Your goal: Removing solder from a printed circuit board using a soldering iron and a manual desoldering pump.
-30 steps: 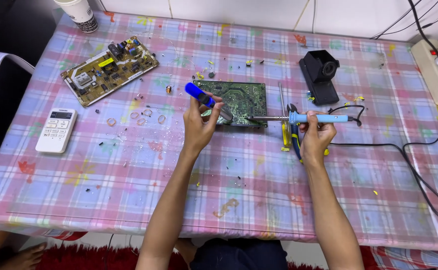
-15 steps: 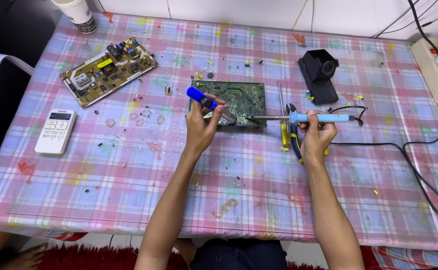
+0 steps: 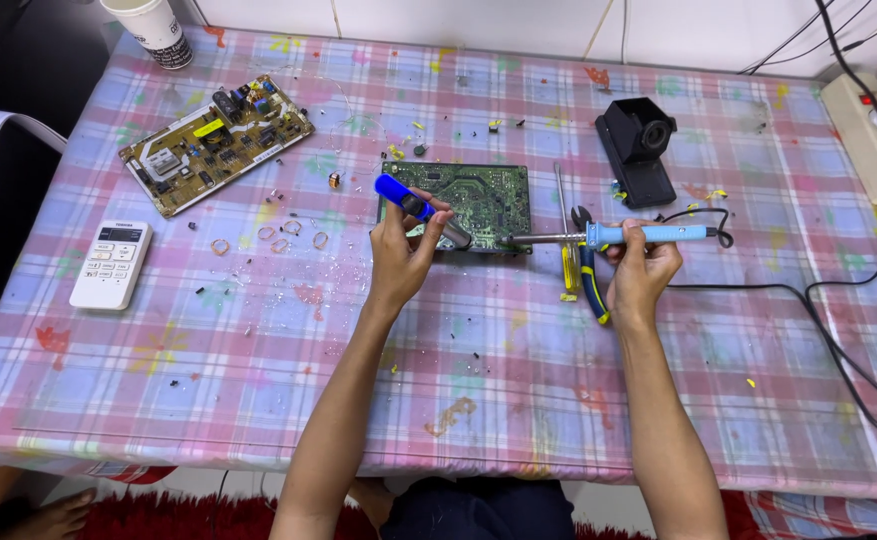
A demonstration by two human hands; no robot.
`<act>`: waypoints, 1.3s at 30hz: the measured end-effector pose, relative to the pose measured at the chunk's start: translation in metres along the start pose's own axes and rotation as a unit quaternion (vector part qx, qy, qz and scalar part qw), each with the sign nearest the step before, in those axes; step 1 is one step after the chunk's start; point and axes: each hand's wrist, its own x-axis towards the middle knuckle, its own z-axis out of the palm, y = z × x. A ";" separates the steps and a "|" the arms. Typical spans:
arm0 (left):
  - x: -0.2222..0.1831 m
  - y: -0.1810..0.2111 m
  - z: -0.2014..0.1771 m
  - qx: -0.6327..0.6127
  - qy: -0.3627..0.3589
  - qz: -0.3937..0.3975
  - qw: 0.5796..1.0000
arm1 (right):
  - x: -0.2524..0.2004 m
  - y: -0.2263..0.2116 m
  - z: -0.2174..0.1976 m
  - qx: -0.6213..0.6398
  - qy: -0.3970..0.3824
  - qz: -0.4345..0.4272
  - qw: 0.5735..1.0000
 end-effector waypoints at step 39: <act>-0.002 -0.020 0.004 -0.034 -0.020 -0.013 0.999 | -0.003 -0.154 0.053 -0.352 -0.385 -0.162 0.838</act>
